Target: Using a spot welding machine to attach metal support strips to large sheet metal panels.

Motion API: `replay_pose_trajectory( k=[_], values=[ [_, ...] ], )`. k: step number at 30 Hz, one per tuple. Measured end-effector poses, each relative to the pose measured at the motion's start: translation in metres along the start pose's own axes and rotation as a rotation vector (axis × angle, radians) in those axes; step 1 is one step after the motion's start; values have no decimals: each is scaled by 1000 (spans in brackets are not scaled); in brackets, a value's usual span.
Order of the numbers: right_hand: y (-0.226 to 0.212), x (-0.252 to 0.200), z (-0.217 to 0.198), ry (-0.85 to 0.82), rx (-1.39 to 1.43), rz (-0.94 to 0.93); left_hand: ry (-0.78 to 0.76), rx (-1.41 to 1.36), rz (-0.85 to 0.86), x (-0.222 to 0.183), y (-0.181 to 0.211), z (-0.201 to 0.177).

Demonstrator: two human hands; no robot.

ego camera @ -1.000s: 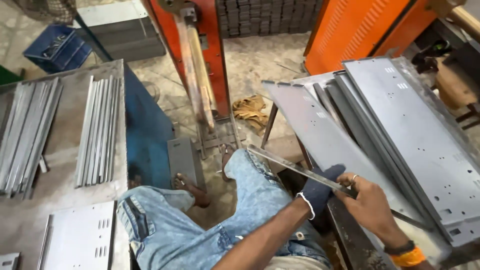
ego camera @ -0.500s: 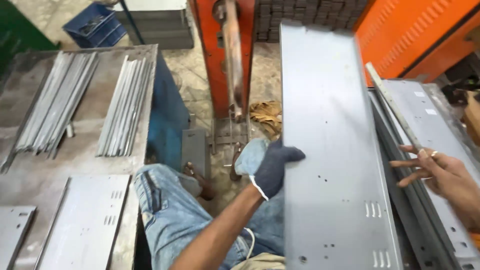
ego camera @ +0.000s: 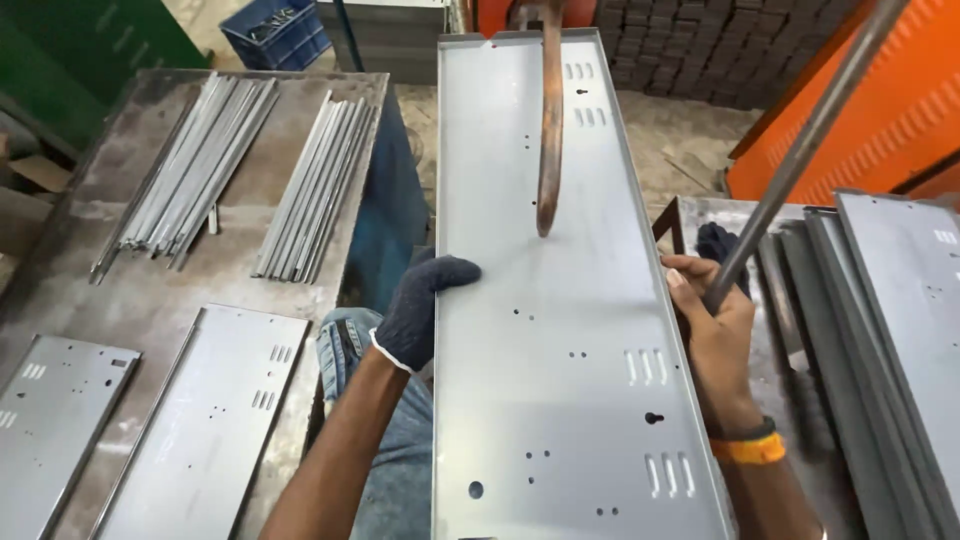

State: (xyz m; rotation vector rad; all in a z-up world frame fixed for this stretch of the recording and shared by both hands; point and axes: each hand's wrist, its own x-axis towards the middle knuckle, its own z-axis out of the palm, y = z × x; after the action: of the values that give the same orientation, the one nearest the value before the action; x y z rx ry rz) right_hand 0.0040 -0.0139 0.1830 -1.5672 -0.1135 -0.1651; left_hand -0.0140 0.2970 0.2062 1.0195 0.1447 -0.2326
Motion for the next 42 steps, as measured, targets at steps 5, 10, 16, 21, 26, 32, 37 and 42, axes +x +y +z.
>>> replay_pose_trajectory(
  k=[5, 10, 16, 21, 26, 32, 37, 42],
  values=[
    [4, -21, 1, 24, 22, 22, -79, 76, -28, 1, 27, -6],
    [4, -12, -34, 30, -59, 99, -14, 645, -39, 20, 82, -9],
    [-57, 16, -90, 99, -786, -300, 48, 1658, 94, 58, 122, 0],
    [-84, 56, -113, -235, -1312, -413, 114, 1913, 262, 73, 121, 1],
    [-83, 98, -52, -507, -1275, -444, 66, 1892, 266, 59, 143, -36],
    [-44, 135, 42, -558, -1071, -672, -127, 1526, 337, 65, 154, -82],
    [-32, 153, 78, -426, -1020, -753, -174, 1234, 408, 53, 163, -87],
    [5, 199, 64, -444, -917, -591, -16, 1542, 412, 38, 170, -71]
  ],
)
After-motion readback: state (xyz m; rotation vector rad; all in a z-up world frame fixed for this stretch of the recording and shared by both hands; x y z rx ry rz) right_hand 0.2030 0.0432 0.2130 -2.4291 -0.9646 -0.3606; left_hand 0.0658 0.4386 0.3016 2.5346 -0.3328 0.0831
